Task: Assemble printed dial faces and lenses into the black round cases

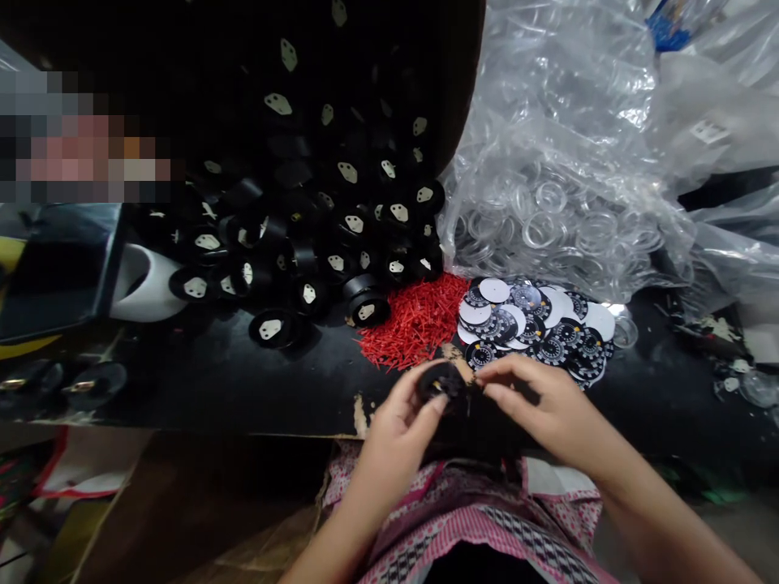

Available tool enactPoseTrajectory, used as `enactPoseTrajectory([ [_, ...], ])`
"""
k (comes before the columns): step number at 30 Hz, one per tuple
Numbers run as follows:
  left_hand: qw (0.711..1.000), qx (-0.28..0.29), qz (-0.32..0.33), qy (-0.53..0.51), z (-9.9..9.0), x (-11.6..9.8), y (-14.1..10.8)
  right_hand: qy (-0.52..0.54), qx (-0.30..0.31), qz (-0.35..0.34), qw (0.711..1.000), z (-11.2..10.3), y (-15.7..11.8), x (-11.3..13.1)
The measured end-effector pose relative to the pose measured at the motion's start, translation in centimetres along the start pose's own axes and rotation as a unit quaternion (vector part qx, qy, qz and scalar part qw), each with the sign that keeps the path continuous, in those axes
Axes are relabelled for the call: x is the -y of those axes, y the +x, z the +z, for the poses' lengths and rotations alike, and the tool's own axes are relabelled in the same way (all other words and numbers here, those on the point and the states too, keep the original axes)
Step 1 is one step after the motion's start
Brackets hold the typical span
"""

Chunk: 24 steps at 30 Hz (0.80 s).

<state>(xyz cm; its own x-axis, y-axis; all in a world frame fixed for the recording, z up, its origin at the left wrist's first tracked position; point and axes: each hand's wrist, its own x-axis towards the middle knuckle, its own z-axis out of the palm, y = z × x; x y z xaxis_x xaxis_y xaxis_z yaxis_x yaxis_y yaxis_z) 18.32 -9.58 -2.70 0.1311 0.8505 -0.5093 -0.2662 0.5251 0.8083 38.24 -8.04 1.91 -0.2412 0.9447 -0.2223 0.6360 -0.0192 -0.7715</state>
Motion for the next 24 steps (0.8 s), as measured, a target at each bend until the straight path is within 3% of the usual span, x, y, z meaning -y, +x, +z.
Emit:
enactPoseTrajectory([
  [2, 0.998, -0.036, -0.014, -0.041, -0.3, 0.2, 0.0, -0.132, 0.001, -0.032, 0.991, -0.8, -0.4, -1.1],
  [5, 0.994, -0.049, -0.022, -0.097, -0.1, 0.5, 0.0, -0.303, 0.027, -0.090, 0.948, -0.8, -0.2, -2.3],
  [9, 0.990, -0.053, -0.018, -0.132, 0.2, 0.8, -0.2, -0.405, 0.040, -0.160, 0.899, 0.3, 0.9, -2.5],
  [12, 0.988, -0.050, -0.021, -0.142, 0.1, 1.0, -0.6, -0.431, 0.039, -0.175, 0.884, 0.9, 1.6, -2.1],
  [15, 0.988, -0.041, -0.007, -0.150, 0.2, 1.5, -1.0, -0.400, 0.021, -0.174, 0.900, 1.2, 1.9, -1.6],
  [19, 0.986, -0.033, 0.016, -0.161, 0.9, 2.0, -1.0, -0.281, -0.007, -0.146, 0.949, 1.9, 1.9, -0.2],
  [22, 0.986, -0.065, 0.044, -0.144, 0.9, 1.8, -0.9, -0.133, -0.010, -0.077, 0.988, 2.2, 2.2, 0.8],
  [24, 0.985, -0.070, 0.071, -0.138, 0.7, 1.5, -1.1, -0.007, 0.017, -0.017, 1.000, 2.2, 2.4, 1.3],
])
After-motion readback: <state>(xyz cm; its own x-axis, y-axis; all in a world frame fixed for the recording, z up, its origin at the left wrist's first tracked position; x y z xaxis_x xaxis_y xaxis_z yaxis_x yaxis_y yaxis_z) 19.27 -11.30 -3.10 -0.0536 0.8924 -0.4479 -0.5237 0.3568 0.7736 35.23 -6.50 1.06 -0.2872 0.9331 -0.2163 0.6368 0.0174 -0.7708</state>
